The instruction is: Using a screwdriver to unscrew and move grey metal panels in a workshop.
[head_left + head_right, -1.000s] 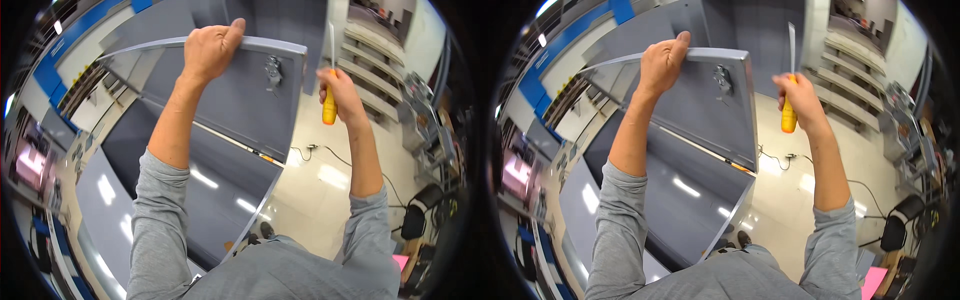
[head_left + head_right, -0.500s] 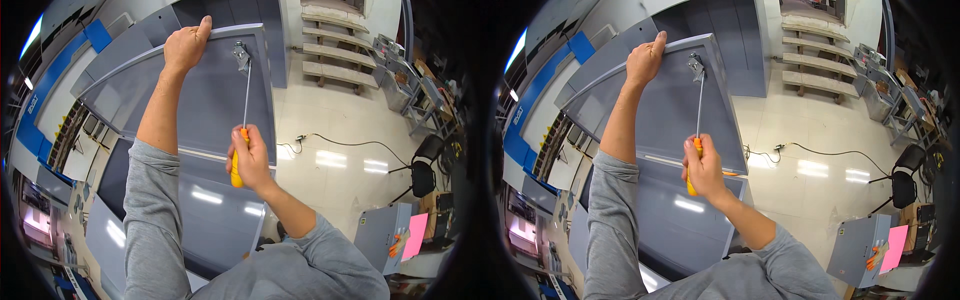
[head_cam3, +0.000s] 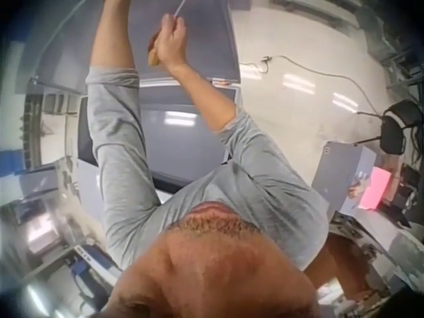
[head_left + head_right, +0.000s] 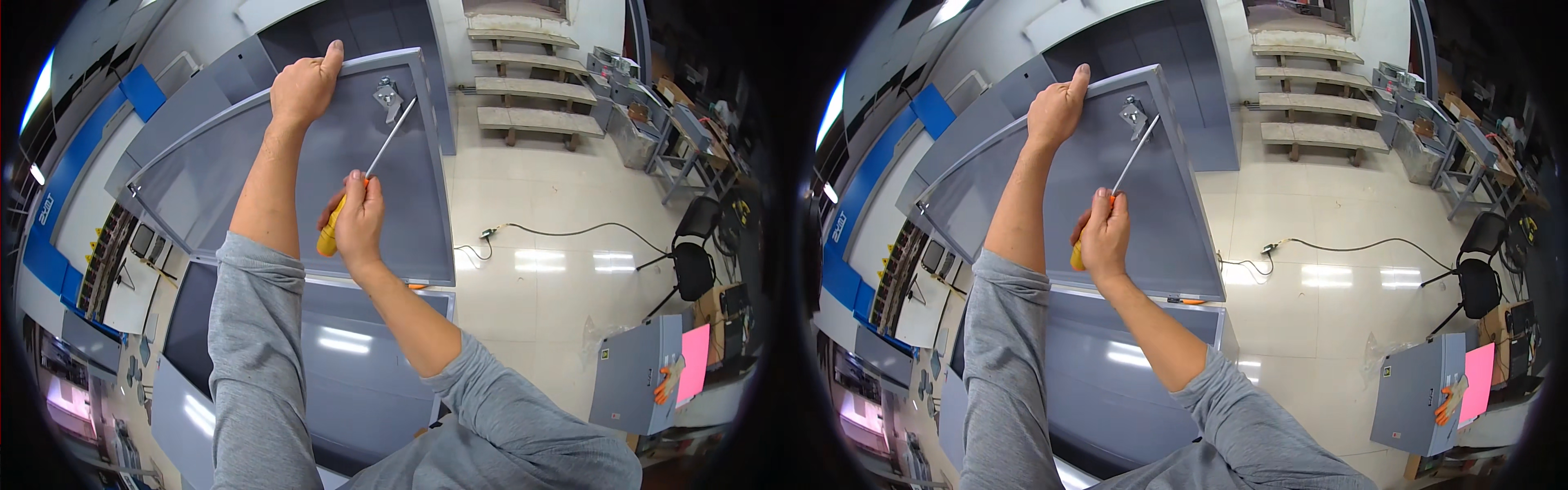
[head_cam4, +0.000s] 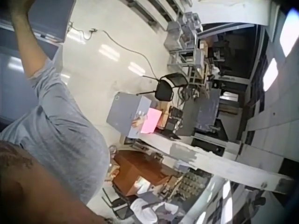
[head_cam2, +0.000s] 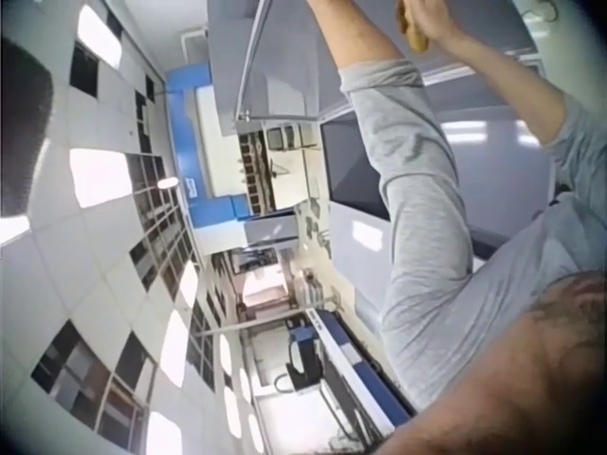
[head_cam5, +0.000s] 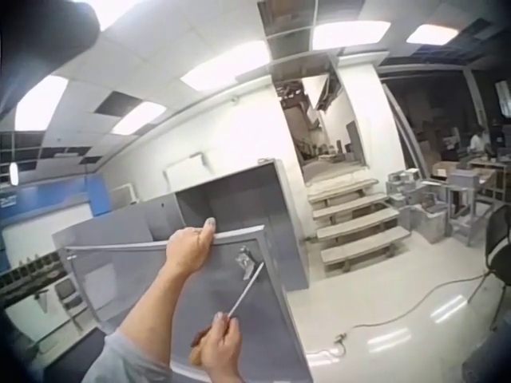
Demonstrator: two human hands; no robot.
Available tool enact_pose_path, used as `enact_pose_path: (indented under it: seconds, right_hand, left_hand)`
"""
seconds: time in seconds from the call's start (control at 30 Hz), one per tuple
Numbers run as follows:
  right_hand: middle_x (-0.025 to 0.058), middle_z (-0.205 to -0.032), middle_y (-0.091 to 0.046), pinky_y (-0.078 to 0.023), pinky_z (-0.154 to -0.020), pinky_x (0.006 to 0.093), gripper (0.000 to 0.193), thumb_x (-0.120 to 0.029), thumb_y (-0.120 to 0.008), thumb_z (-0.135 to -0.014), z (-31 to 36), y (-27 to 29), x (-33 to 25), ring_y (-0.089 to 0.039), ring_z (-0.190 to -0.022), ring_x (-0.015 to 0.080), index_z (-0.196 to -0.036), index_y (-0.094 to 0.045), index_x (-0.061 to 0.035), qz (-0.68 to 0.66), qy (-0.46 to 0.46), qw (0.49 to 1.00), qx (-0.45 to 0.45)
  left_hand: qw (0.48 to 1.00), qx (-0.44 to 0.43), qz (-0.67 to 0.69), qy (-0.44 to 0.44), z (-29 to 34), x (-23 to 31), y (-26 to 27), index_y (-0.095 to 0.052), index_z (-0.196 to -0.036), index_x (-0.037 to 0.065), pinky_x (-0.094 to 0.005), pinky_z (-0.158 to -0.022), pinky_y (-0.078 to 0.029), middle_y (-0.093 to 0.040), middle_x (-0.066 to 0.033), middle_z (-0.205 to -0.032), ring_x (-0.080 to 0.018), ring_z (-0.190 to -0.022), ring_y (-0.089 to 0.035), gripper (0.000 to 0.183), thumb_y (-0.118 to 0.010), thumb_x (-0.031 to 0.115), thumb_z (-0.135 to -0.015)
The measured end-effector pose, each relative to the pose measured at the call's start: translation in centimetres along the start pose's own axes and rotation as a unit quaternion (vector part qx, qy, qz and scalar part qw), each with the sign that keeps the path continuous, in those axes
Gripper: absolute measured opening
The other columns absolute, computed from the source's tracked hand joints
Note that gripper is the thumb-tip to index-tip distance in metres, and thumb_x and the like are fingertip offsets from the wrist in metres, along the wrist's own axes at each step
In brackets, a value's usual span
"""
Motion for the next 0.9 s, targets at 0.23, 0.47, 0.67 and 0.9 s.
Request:
enact_pose_path:
  seconds: [0.23, 0.47, 0.67, 0.9]
  right_hand:
    - [0.0054, -0.059, -0.049, -0.044, -0.041, 0.0307, 0.03, -0.033, -0.042, -0.105, -2.2, -1.0, 0.3, -0.053, -0.045, 0.0165, -0.092, -0.043, -0.0058, 0.011, 0.014, 1.0, 0.002]
    - [0.0034, -0.055, -0.047, -0.039, -0.038, 0.0282, 0.034, -0.034, -0.042, -0.106, -2.4, 0.7, -0.1, -0.049, -0.039, 0.013, -0.086, -0.045, -0.0061, 0.053, 0.039, 0.998, -0.01]
    - [0.0043, -0.057, -0.048, -0.044, -0.04, 0.0291, 0.033, -0.036, -0.042, -0.105, -1.8, 1.3, -0.5, -0.051, -0.041, 0.0146, -0.088, -0.045, -0.0074, 0.043, 0.016, 0.999, -0.014]
    - [0.0019, -0.052, -0.045, -0.038, -0.036, 0.027, 0.037, -0.036, -0.043, -0.106, -2.8, 1.6, -0.2, -0.048, -0.038, 0.0123, -0.083, -0.045, -0.007, 0.031, 0.055, 0.997, 0.032]
  left_hand:
    - [0.999, 0.005, 0.031, -0.007, 0.2, -0.6, -0.5, -0.071, -0.08, 0.004, -0.0488, -0.085, -0.049, -0.069, -0.0237, -0.085, -0.0461, -0.091, -0.063, 0.076, -0.031, 0.066, -0.096]
    - [0.999, -0.003, 0.032, -0.001, 0.7, -0.4, -0.3, -0.072, -0.082, 0.005, -0.0486, -0.085, -0.049, -0.07, -0.0227, -0.087, -0.0453, -0.093, -0.064, 0.075, -0.03, 0.066, -0.096]
    - [0.999, 0.017, 0.036, 0.005, 0.5, -0.6, 0.0, -0.074, -0.084, 0.007, -0.048, -0.086, -0.049, -0.071, -0.022, -0.089, -0.0444, -0.094, -0.064, 0.074, -0.03, 0.065, -0.096]
    - [0.999, -0.017, 0.027, 0.003, 0.5, -0.1, -0.2, -0.074, -0.085, 0.007, -0.0479, -0.087, -0.049, -0.07, -0.0224, -0.089, -0.0444, -0.094, -0.064, 0.074, -0.03, 0.065, -0.096]
Point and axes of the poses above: each hand's wrist, its own z-axis away from the middle knuckle, its own y-axis out of the back of the hand, x = y × z, the point moved 7 cm from there along -z, towards the middle knuckle
